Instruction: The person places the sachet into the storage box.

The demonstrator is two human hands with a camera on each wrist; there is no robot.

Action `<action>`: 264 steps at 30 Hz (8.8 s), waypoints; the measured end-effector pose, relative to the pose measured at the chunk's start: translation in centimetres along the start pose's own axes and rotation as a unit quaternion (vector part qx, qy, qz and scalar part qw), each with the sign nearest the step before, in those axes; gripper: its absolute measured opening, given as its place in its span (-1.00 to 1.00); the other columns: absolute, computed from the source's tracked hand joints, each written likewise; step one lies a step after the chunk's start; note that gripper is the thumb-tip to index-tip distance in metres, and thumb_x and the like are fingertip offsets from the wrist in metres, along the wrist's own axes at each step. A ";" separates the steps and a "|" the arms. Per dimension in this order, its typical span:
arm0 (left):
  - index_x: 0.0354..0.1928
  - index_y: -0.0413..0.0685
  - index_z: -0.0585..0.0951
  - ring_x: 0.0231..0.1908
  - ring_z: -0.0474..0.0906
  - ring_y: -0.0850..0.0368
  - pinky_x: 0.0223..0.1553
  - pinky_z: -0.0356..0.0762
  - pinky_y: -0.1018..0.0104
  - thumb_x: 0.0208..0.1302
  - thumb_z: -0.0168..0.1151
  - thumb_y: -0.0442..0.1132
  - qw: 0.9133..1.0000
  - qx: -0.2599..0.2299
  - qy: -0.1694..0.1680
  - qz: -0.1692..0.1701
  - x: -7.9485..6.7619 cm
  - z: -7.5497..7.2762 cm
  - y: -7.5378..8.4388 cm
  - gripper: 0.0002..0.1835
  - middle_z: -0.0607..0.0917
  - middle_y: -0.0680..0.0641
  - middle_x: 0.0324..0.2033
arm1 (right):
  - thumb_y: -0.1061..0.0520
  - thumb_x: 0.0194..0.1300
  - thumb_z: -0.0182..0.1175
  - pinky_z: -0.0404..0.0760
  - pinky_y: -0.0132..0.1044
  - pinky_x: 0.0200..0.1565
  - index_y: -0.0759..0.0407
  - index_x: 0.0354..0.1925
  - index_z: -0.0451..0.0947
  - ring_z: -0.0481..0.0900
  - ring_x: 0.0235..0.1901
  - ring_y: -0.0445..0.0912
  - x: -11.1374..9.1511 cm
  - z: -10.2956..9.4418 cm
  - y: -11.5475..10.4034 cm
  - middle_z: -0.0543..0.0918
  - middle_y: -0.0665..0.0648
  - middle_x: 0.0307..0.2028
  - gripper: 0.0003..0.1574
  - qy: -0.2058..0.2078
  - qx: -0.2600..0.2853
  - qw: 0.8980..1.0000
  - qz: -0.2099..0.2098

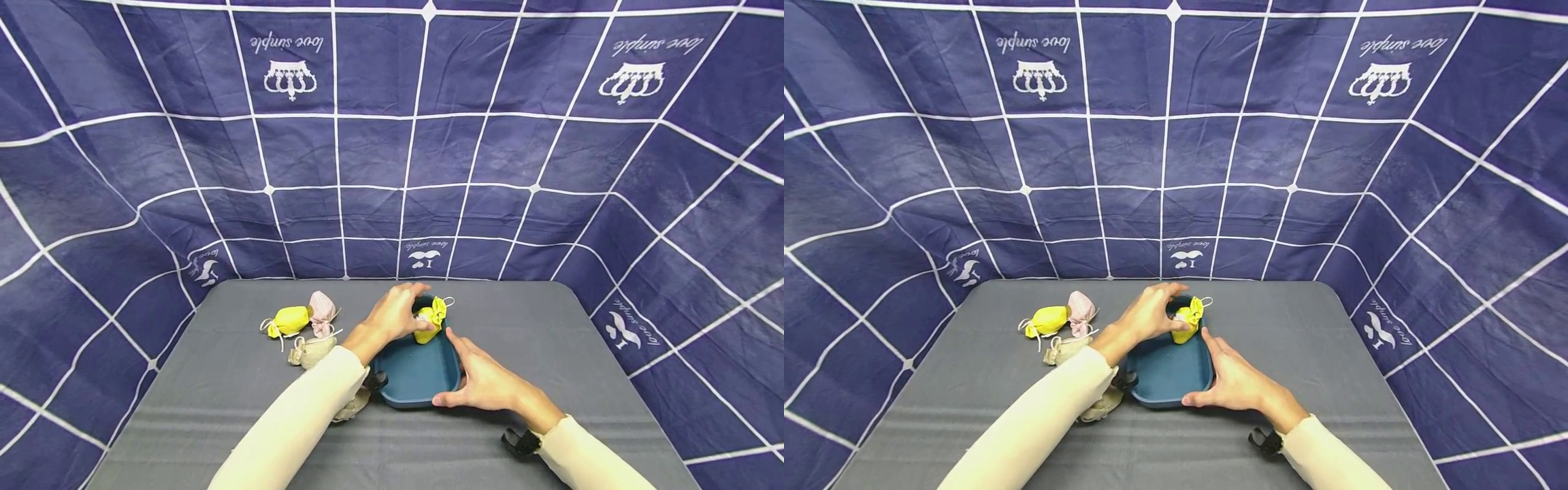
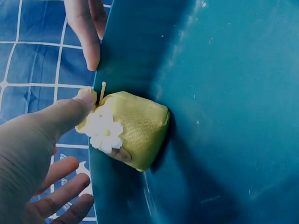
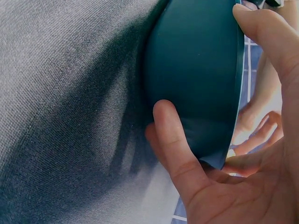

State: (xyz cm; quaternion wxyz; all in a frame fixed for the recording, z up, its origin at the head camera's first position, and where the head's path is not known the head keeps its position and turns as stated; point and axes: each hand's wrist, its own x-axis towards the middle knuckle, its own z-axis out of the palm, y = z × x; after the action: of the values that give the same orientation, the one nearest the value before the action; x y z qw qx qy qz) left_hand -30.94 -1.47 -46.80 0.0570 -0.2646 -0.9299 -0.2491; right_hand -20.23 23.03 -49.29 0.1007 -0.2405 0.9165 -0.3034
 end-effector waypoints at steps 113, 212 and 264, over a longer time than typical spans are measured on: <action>0.17 0.01 0.76 0.10 0.82 0.13 0.21 0.74 0.07 0.00 0.84 -0.22 0.990 -0.016 0.089 0.111 -17.3 -6.3 -15.2 -0.36 0.86 0.10 0.07 | -0.56 0.14 0.72 0.68 0.16 0.45 0.41 0.86 0.00 0.61 0.40 0.08 0.0 0.3 -0.1 0.55 0.38 0.58 0.85 0.019 -0.036 0.999 0.008; 0.30 -0.07 0.60 -0.01 0.83 0.00 0.09 0.86 0.06 0.29 0.75 -0.21 0.988 -0.071 0.103 0.087 -3.9 -5.3 -2.7 -0.37 0.85 -0.14 0.02 | -0.53 0.13 0.74 0.68 0.20 0.49 0.44 0.84 0.03 0.65 0.41 0.10 0.0 0.5 0.1 0.60 0.36 0.51 0.84 0.025 -0.049 0.998 -0.001; 0.58 0.07 0.62 0.22 0.81 -0.11 0.26 0.82 -0.14 0.46 0.65 0.07 1.000 0.015 0.024 -0.005 -5.1 -4.8 -5.0 -0.26 0.77 -0.11 0.36 | -0.48 0.16 0.74 0.66 -0.34 0.02 0.44 0.85 -0.01 0.54 -0.11 -0.25 0.0 0.3 0.1 0.56 0.35 0.46 0.82 0.009 -0.015 1.000 0.002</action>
State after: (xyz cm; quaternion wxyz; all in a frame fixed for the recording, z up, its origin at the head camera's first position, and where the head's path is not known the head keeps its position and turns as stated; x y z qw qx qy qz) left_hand -29.32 -9.86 -45.98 0.0819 -0.2532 -0.9332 -0.2414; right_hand -20.13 22.96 -49.57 0.0891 -0.2368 0.9225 -0.2915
